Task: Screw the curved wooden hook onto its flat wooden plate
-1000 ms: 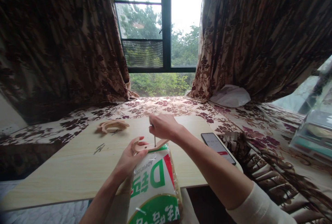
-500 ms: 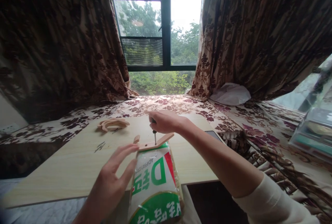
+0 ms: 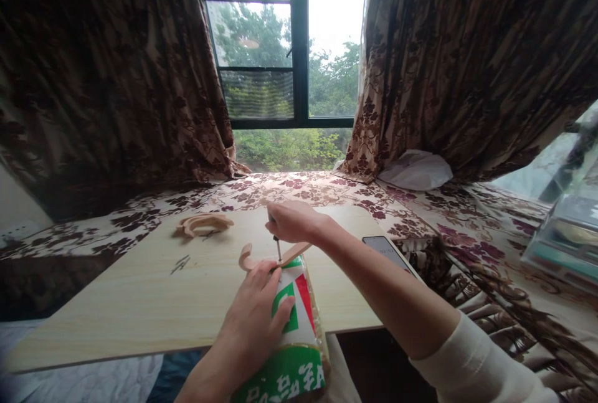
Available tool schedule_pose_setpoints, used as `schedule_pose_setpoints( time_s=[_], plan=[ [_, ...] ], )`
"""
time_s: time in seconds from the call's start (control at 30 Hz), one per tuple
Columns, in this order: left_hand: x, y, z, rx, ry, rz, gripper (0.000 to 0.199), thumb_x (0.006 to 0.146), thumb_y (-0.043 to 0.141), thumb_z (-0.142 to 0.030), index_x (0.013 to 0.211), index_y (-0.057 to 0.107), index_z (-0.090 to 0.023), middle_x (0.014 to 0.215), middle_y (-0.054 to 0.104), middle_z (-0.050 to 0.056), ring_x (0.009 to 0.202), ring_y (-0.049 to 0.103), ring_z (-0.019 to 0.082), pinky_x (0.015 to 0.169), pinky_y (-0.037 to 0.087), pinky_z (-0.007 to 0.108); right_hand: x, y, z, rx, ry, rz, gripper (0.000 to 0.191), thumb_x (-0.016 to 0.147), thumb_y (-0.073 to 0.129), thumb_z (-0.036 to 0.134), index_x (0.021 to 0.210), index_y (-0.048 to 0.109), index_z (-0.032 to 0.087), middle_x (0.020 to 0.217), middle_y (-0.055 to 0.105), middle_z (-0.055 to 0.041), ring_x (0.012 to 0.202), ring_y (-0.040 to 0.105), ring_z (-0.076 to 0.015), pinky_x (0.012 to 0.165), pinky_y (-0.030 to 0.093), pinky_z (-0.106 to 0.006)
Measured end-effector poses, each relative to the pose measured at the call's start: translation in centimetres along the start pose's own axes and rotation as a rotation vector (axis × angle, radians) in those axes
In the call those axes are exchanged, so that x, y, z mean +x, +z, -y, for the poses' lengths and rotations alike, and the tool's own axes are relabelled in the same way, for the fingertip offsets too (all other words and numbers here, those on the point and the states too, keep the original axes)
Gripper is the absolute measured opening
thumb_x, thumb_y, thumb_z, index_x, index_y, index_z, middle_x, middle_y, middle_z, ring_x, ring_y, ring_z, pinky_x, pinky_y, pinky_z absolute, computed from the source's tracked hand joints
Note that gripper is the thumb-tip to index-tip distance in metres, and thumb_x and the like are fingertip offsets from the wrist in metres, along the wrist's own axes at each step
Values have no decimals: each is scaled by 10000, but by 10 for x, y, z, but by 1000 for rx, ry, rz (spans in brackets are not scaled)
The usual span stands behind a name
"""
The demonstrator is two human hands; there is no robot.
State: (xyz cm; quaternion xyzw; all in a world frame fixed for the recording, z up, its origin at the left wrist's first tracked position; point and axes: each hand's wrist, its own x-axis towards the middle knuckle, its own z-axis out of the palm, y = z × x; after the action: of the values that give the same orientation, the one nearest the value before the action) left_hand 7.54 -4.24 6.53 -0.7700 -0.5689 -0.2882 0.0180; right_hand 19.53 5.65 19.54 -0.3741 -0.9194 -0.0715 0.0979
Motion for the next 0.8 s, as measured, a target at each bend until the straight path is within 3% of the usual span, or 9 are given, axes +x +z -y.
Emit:
schedule_pose_setpoints(
  time_s=[0.23, 0.6, 0.8],
  plan=[
    [-3, -1, 0, 27, 13, -5, 459, 864, 394, -410, 1208, 515, -131, 1303, 460, 124, 1245, 370, 280, 1066, 303, 457, -1, -4, -2, 19, -21, 2, 151, 860, 480, 291, 943, 578, 212, 859, 691, -21, 685, 585, -135, 515, 290, -221],
    [-4, 0, -1, 52, 20, -5, 456, 871, 387, -405, 1212, 509, -129, 1309, 456, 124, 1248, 365, 272, 1063, 305, 452, -1, -2, 1, -19, 23, -33, 191, 859, 482, 347, 912, 592, 200, 860, 692, -50, 701, 602, -168, 507, 267, -243],
    [-3, -1, -2, 56, 11, 18, 481, 870, 381, -411, 1229, 499, -113, 1318, 447, 128, 1256, 354, 275, 1070, 296, 451, -6, -2, 2, -22, -16, -35, 156, 858, 448, 258, 901, 594, 224, 834, 694, -11, 686, 591, -146, 524, 272, -240]
  ],
)
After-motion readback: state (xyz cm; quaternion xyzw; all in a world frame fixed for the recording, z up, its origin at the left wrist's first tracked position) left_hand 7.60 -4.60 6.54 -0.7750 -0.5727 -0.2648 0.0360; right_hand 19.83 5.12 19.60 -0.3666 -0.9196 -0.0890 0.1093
